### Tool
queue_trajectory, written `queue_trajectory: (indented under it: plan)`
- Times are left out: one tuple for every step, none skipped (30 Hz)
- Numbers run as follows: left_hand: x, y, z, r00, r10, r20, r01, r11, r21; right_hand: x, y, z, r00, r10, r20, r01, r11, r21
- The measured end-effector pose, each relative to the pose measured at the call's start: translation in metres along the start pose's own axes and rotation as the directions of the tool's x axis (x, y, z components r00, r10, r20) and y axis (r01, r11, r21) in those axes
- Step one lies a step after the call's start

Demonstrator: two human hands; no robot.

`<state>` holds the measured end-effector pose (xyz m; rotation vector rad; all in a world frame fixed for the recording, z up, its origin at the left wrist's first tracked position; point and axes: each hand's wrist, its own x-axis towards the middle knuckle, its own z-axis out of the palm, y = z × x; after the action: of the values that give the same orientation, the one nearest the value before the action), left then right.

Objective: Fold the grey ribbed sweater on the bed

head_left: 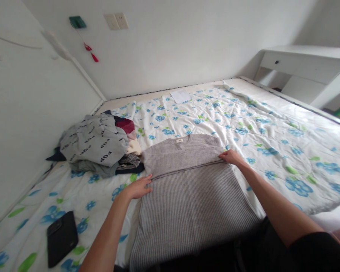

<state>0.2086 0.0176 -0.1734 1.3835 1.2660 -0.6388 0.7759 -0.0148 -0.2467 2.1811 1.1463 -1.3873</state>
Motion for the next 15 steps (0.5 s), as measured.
queue_trajectory:
  plan:
    - [-0.002, -0.002, -0.001, 0.999, 0.003, 0.040, -0.002, 1.000, -0.013, 0.000, 0.000, 0.001, 1.000, -0.008, 0.001, 0.008, 1.000, -0.017]
    - [-0.004, -0.003, -0.002, 0.998, 0.005, 0.068, -0.003, 1.000, -0.026, 0.000, 0.000, 0.002, 1.000, -0.016, 0.007, 0.016, 1.000, -0.025]
    - [-0.004, -0.003, -0.003, 0.997, 0.009, 0.082, -0.006, 0.999, -0.036, 0.000, 0.000, 0.003, 1.000, -0.022, 0.013, 0.022, 0.999, -0.024]
    - [-0.005, -0.002, -0.005, 0.997, 0.016, 0.082, -0.012, 0.999, -0.046, 0.000, 0.001, 0.003, 0.999, -0.028, 0.020, 0.028, 0.999, -0.019]
    - [-0.005, 0.000, -0.007, 0.997, 0.024, 0.073, -0.020, 0.998, -0.054, 0.000, 0.001, 0.004, 0.999, -0.032, 0.026, 0.033, 0.999, -0.011]
    - [-0.004, 0.003, -0.009, 0.998, 0.030, 0.060, -0.026, 0.998, -0.058, 0.000, 0.002, 0.004, 0.999, -0.034, 0.031, 0.034, 0.999, -0.006]
    - [-0.004, 0.006, -0.011, 0.999, 0.031, 0.039, -0.029, 0.998, -0.057, 0.000, 0.002, 0.004, 0.999, -0.033, 0.034, 0.034, 0.999, -0.005]
    - [-0.003, 0.010, -0.012, 1.000, 0.027, 0.009, -0.026, 0.999, -0.048, 0.000, 0.003, 0.005, 0.999, -0.032, 0.035, 0.032, 0.999, -0.008]
    - [-0.002, 0.013, -0.012, 0.999, 0.015, -0.029, -0.016, 0.999, -0.032, 0.000, 0.003, 0.005, 0.999, -0.031, 0.031, 0.032, 0.999, -0.015]
    - [-0.001, 0.016, -0.011, 0.997, -0.002, -0.073, 0.001, 1.000, -0.016, 0.000, 0.003, 0.005, 0.999, -0.033, 0.023, 0.034, 0.999, -0.023]
    - [0.000, 0.018, -0.010, 0.993, -0.019, -0.120, 0.019, 1.000, -0.005, 0.000, 0.004, 0.006, 0.999, -0.035, 0.011, 0.035, 0.999, -0.031]
    - [0.002, 0.020, -0.007, 0.985, -0.036, -0.169, 0.036, 0.999, 0.000, 0.000, 0.004, 0.006, 0.999, -0.035, -0.002, 0.034, 0.999, -0.036]
    - [0.004, 0.020, -0.005, 0.975, -0.052, -0.218, 0.052, 0.999, -0.004, 0.001, 0.005, 0.007, 0.999, -0.032, -0.015, 0.031, 0.999, -0.040]
    - [0.007, 0.019, -0.001, 0.961, -0.068, -0.270, 0.067, 0.998, -0.015, 0.001, 0.006, 0.007, 0.999, -0.027, -0.029, 0.026, 0.999, -0.043]
    - [0.011, 0.017, 0.002, 0.941, -0.087, -0.327, 0.080, 0.996, -0.035, 0.001, 0.007, 0.008, 0.999, -0.022, -0.044, 0.020, 0.999, -0.044]
